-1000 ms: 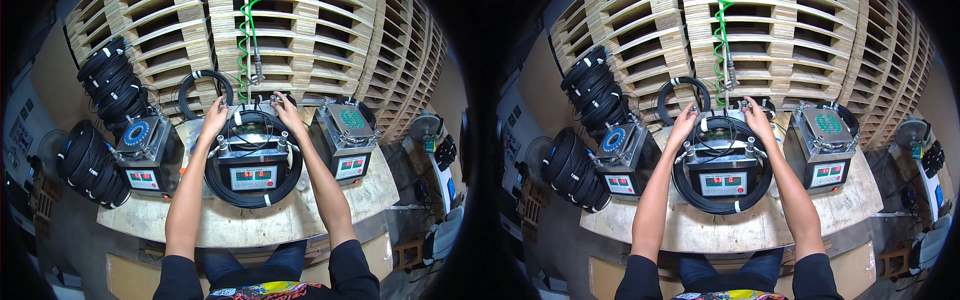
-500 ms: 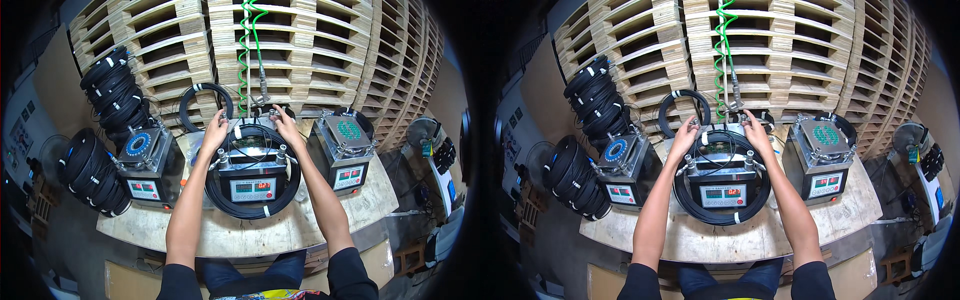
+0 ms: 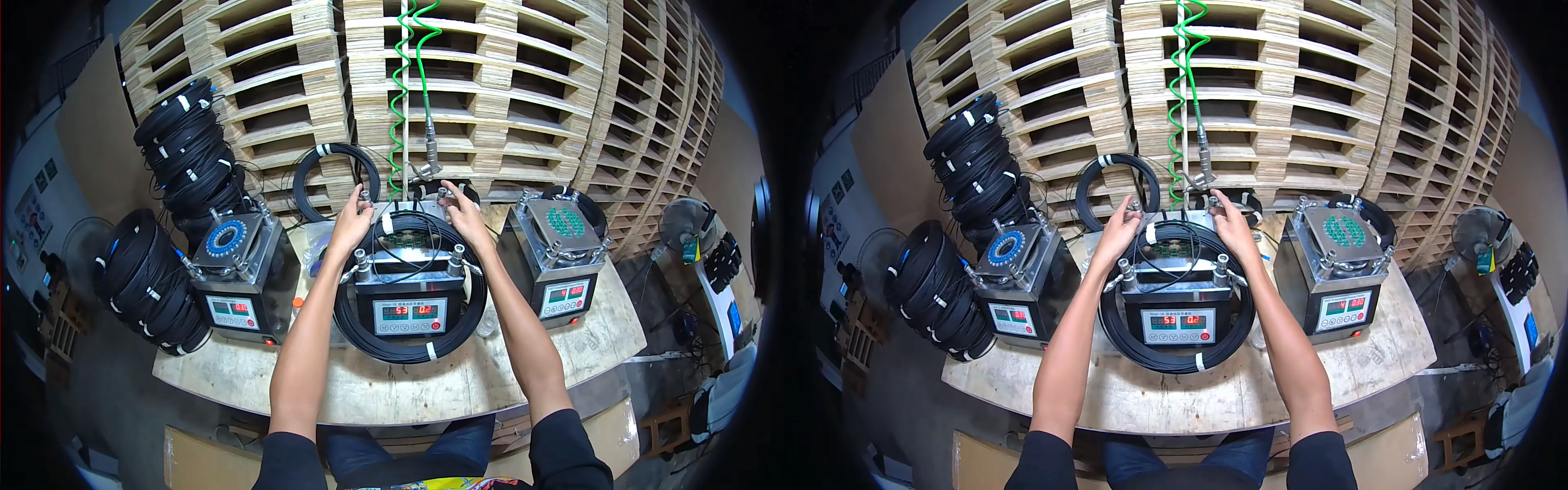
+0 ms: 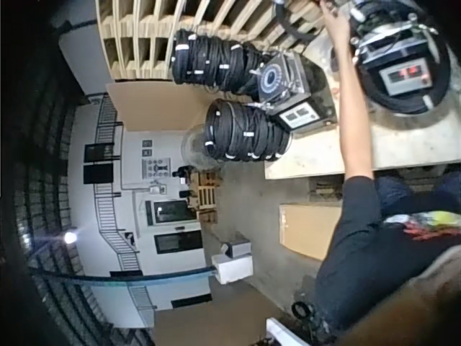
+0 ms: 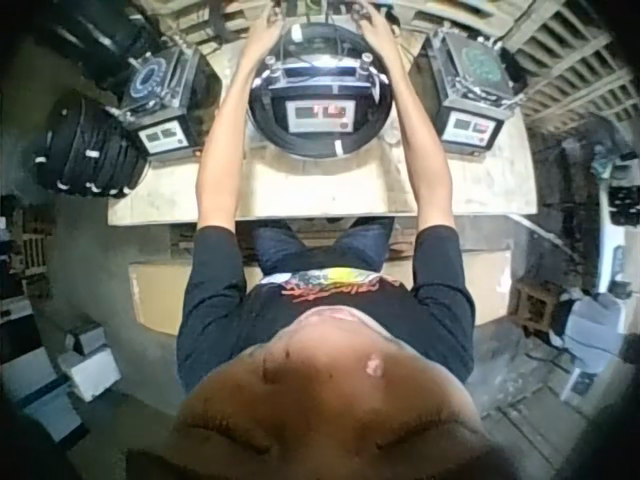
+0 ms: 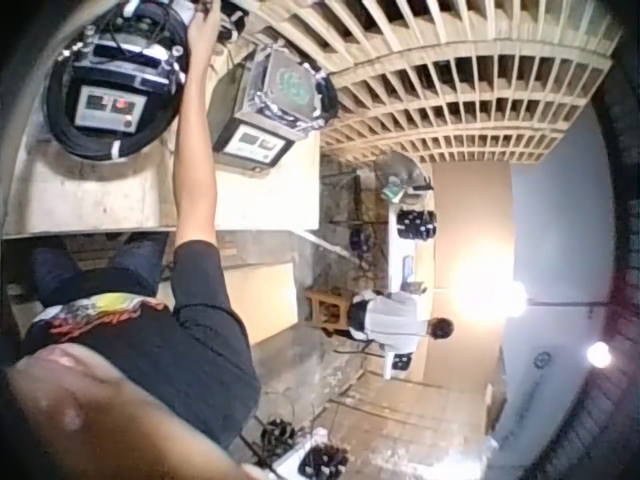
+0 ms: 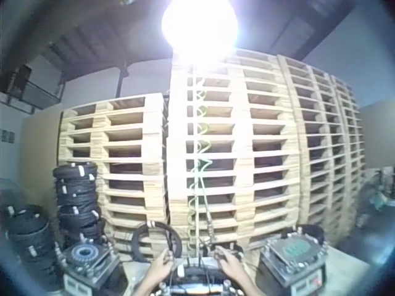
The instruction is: The person operates a heat press machine to process coiled black cables. They place a cable coil into the machine, close the press, and wait for the cycle to complete. Afterward, they remove the processed coil and repeat the process with a second coil.
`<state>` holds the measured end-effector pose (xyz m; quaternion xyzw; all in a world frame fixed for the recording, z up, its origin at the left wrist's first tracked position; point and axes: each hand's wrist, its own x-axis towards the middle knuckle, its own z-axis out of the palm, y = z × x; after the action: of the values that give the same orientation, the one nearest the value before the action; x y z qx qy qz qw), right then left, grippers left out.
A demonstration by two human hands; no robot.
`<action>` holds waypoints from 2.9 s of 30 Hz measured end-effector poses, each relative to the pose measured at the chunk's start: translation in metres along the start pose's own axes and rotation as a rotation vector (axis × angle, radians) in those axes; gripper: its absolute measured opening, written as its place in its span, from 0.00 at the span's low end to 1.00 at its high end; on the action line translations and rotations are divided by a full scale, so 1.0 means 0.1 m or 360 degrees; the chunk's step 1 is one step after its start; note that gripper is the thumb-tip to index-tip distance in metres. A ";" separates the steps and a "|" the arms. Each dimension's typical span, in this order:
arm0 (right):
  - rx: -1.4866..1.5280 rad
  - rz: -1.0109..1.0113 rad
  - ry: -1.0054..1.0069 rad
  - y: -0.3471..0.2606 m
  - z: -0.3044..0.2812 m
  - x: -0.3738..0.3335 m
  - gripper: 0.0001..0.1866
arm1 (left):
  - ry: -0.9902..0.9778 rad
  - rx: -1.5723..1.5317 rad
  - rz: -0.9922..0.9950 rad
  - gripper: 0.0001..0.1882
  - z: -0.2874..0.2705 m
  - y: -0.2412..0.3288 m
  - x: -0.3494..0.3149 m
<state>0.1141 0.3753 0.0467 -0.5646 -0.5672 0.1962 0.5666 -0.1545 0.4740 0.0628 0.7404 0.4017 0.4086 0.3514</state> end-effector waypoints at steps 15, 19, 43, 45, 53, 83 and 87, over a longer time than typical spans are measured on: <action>-0.0132 -0.0040 0.0025 -0.07 -0.01 -0.05 0.34 | 0.0004 -0.0046 -0.0009 0.32 0.01 -0.01 0.00; -0.0077 0.0013 -0.0004 -0.07 0.00 -0.02 0.34 | -0.0031 -0.0057 -0.0042 0.35 -0.01 0.03 -0.03; -0.0017 -0.0049 0.0013 0.02 0.02 0.01 0.28 | -0.0073 -0.0068 -0.0050 0.37 -0.04 0.03 -0.04; 0.0031 0.0004 -0.0011 0.02 0.00 0.02 0.29 | -0.0069 -0.0089 -0.0044 0.39 -0.05 0.06 -0.05; -0.0130 0.0087 0.0021 -0.10 0.01 -0.03 0.27 | -0.0033 -0.0080 -0.0037 0.38 -0.04 0.05 -0.05; -0.0113 -0.0155 0.0014 -0.05 -0.02 -0.03 0.28 | -0.0050 0.0049 0.0056 0.33 0.02 -0.07 0.04; -0.0074 -0.0109 0.0001 0.01 0.00 0.01 0.28 | -0.0068 -0.0041 0.0037 0.33 -0.02 -0.06 0.02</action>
<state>0.1147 0.3768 0.0466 -0.5579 -0.5903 0.1633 0.5600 -0.1579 0.4786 0.0588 0.7491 0.3801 0.4017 0.3645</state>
